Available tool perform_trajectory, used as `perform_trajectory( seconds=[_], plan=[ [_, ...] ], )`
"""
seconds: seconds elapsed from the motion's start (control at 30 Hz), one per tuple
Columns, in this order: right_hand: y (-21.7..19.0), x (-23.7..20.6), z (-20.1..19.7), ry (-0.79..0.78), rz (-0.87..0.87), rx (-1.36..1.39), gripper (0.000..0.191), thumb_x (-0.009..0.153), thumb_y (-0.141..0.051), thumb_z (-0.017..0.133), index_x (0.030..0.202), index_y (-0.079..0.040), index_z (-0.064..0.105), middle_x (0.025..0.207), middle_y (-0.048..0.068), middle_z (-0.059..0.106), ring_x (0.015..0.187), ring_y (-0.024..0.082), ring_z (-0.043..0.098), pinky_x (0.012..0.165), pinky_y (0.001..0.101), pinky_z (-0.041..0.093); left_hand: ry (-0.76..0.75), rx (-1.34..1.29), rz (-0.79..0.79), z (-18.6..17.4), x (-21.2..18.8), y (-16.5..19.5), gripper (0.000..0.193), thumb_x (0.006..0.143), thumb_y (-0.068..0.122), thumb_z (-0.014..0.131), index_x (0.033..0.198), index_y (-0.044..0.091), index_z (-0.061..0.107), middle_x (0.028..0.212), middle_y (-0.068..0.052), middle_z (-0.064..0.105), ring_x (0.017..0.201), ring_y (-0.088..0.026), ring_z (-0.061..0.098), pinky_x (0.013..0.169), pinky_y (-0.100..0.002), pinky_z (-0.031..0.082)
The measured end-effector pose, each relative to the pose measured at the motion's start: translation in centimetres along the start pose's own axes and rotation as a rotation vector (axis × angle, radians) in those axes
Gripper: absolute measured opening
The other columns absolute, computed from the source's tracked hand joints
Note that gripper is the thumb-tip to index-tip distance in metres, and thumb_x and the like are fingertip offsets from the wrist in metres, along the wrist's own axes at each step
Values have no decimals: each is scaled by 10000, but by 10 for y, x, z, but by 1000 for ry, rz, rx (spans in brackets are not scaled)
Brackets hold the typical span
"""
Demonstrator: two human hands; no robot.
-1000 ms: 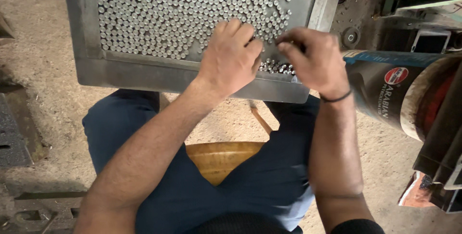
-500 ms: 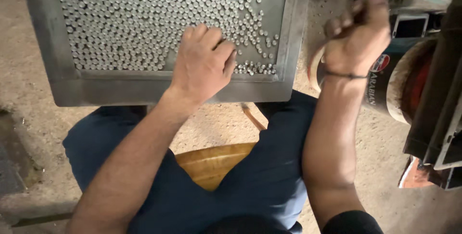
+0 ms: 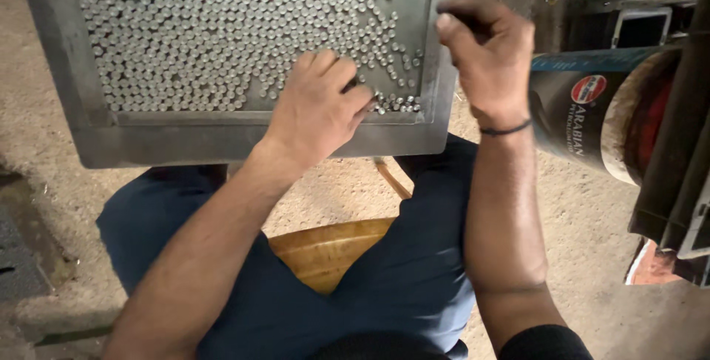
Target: The person sits on a chair with a metal tray on their lap and places small round metal caps one at a time into the tray's grid, filling empty cells row by row. They occasionally tilt or reposition the tray and continue placing caps until the grid is mostly filled.
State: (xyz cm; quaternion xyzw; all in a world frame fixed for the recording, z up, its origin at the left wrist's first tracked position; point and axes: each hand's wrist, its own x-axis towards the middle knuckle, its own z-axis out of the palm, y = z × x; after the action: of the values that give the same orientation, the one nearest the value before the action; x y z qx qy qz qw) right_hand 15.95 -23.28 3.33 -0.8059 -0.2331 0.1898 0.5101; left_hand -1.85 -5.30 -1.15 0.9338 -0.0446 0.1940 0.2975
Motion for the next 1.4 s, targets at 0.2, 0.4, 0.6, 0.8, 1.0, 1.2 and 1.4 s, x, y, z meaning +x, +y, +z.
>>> perform_trajectory(
  seconds=[0.2, 0.4, 0.6, 0.8, 1.0, 1.2, 1.4],
  plan=[
    [-24, -9, -8, -430, 35, -441, 160, 900, -126, 788, 1039, -47, 798, 841, 81, 776, 700, 116, 707, 625, 276, 557, 31, 118, -83, 2, -1, -9, 163, 843, 174, 833, 976, 120, 755, 970, -25, 550, 987, -234, 511, 880, -408, 416],
    [-35, -13, 14, -543, 39, -526, 153, 830, -164, 797, 959, -82, 809, 755, 77, 762, 619, 152, 715, 588, 313, 552, -43, 133, -72, -1, -2, -10, 154, 852, 231, 826, 923, 115, 755, 947, -24, 549, 985, -222, 504, 890, -410, 417],
    [-34, -13, 21, -374, -15, -554, 177, 820, -169, 826, 947, -50, 793, 752, 110, 738, 631, 186, 707, 605, 325, 546, -59, 154, -31, 2, -1, -11, 155, 896, 253, 794, 916, 106, 748, 964, -15, 554, 1006, -215, 505, 919, -398, 419],
    [-31, -10, 19, -338, -46, -613, 272, 799, -226, 896, 906, -11, 767, 738, 133, 720, 623, 192, 683, 597, 337, 533, -14, 171, -78, 10, -1, -12, 190, 933, 292, 778, 920, 106, 741, 951, -18, 548, 976, -216, 500, 881, -395, 406],
    [-38, -10, 8, -430, 70, -548, 217, 818, -236, 842, 945, -65, 796, 750, 104, 749, 631, 194, 712, 592, 331, 545, 12, 112, -29, 16, 0, -6, 117, 913, 230, 778, 932, 121, 740, 954, -20, 543, 980, -214, 503, 912, -398, 412],
    [-33, -13, 13, -464, -56, -671, 194, 837, -219, 827, 929, -50, 805, 795, 156, 744, 700, 274, 730, 672, 359, 559, 23, 157, -46, 18, 2, -3, 137, 821, 155, 775, 941, 102, 735, 976, -32, 556, 1011, -231, 520, 935, -399, 418],
    [-36, -12, 8, -401, 35, -664, 189, 816, -205, 798, 931, -55, 794, 767, 142, 738, 684, 259, 738, 656, 367, 565, 10, 202, -81, 24, 3, -3, 116, 904, 215, 780, 928, 113, 729, 972, -24, 551, 1008, -216, 514, 932, -406, 421]
  ],
)
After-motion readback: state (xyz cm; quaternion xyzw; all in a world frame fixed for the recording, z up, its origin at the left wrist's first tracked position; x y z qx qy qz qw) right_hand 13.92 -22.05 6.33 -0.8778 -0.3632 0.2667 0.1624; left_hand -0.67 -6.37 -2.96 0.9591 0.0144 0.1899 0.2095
